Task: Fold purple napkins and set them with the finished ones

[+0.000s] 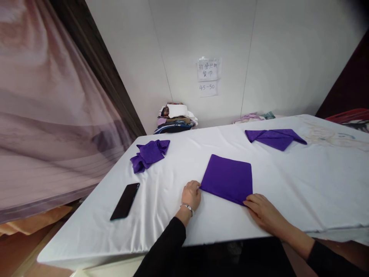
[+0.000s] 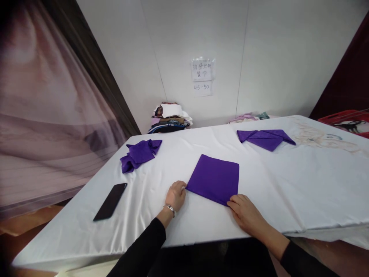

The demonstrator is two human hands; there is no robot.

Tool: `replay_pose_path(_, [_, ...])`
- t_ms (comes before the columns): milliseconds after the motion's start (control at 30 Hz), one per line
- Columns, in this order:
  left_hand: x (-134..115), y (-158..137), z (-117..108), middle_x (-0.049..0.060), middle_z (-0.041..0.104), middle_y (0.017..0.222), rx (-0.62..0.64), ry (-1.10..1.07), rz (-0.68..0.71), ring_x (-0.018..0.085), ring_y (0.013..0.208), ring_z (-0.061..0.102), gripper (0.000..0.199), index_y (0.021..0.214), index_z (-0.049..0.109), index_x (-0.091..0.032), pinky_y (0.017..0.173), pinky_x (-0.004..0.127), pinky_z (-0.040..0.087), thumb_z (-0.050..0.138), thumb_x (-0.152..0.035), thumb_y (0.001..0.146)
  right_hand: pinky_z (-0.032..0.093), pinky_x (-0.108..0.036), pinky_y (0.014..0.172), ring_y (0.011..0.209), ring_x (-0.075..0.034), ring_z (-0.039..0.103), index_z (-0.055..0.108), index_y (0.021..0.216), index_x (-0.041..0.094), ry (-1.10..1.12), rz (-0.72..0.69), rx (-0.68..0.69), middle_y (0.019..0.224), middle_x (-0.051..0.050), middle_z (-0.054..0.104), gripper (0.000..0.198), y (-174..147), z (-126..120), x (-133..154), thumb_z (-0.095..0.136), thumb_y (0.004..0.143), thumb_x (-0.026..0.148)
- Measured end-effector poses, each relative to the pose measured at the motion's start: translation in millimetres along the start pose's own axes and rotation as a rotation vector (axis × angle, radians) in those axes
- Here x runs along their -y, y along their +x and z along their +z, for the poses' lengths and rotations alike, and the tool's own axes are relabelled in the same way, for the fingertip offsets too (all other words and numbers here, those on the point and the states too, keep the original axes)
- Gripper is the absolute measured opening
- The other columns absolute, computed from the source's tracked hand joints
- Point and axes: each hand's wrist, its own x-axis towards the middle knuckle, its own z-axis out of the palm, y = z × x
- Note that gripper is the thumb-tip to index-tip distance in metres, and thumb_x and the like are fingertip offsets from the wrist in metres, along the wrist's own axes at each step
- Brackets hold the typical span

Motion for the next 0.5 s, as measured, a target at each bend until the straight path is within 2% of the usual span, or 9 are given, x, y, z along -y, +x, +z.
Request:
replay_pose_path(67, [-6, -3, 4, 0.005, 0.062, 0.103, -0.033, -0.026, 0.077, 0.018, 0.098, 0.055, 0.03, 0.096, 0.058, -0.02, 0.087, 0.036, 0.044, 0.043, -0.006, 0.074, 0.045, -0.04, 0.081, 0.089, -0.021, 0.056, 0.063, 0.101, 0.018, 0.043, 0.011, 0.014, 0.097, -0.01, 0.061, 0.026, 9, -8, 1, 0.044, 0.083, 0.017])
replay_pose_path(133, [-12, -6, 11, 0.008, 0.057, 0.118, -0.012, -0.007, 0.158, 0.02, 0.112, 0.049, 0.03, 0.11, 0.054, -0.019, 0.095, 0.042, 0.04, 0.044, -0.018, 0.081, 0.042, -0.042, 0.087, 0.097, -0.023, 0.054, 0.063, 0.103, 0.019, 0.082, 0.004, 0.006, 0.104, -0.01, 0.061, 0.027, 27, -15, 7, 0.044, 0.085, 0.022])
replay_pose_path(267, [-20, -12, 24, 0.015, 0.038, 0.138, 0.146, 0.163, 0.154, 0.029, 0.13, 0.028, 0.06, 0.129, 0.041, -0.011, 0.103, 0.05, 0.03, 0.044, -0.048, 0.081, 0.024, -0.047, 0.103, 0.12, -0.024, 0.04, 0.057, 0.115, 0.021, 0.137, -0.004, 0.03, 0.126, -0.009, 0.052, 0.033, 89, -15, 31, 0.04, 0.089, 0.032])
replay_pose_path(400, [-18, -16, 31, 0.018, 0.041, 0.135, 0.218, 0.26, 0.126, 0.032, 0.129, 0.029, 0.069, 0.128, 0.044, -0.007, 0.103, 0.05, 0.028, 0.038, -0.057, 0.081, 0.013, -0.048, 0.107, 0.132, -0.025, 0.021, 0.048, 0.126, 0.019, 0.18, -0.061, 0.114, 0.14, -0.01, 0.035, 0.043, 155, 12, 56, 0.035, 0.091, 0.04])
replay_pose_path(500, [-15, -19, 34, 0.018, 0.05, 0.128, 0.209, 0.293, 0.132, 0.032, 0.124, 0.038, 0.069, 0.124, 0.049, -0.007, 0.102, 0.05, 0.029, 0.035, -0.059, 0.081, 0.007, -0.049, 0.107, 0.134, -0.027, 0.014, 0.044, 0.129, 0.015, 0.224, -0.125, 0.249, 0.144, -0.015, 0.027, 0.053, 190, 39, 59, 0.037, 0.089, 0.049])
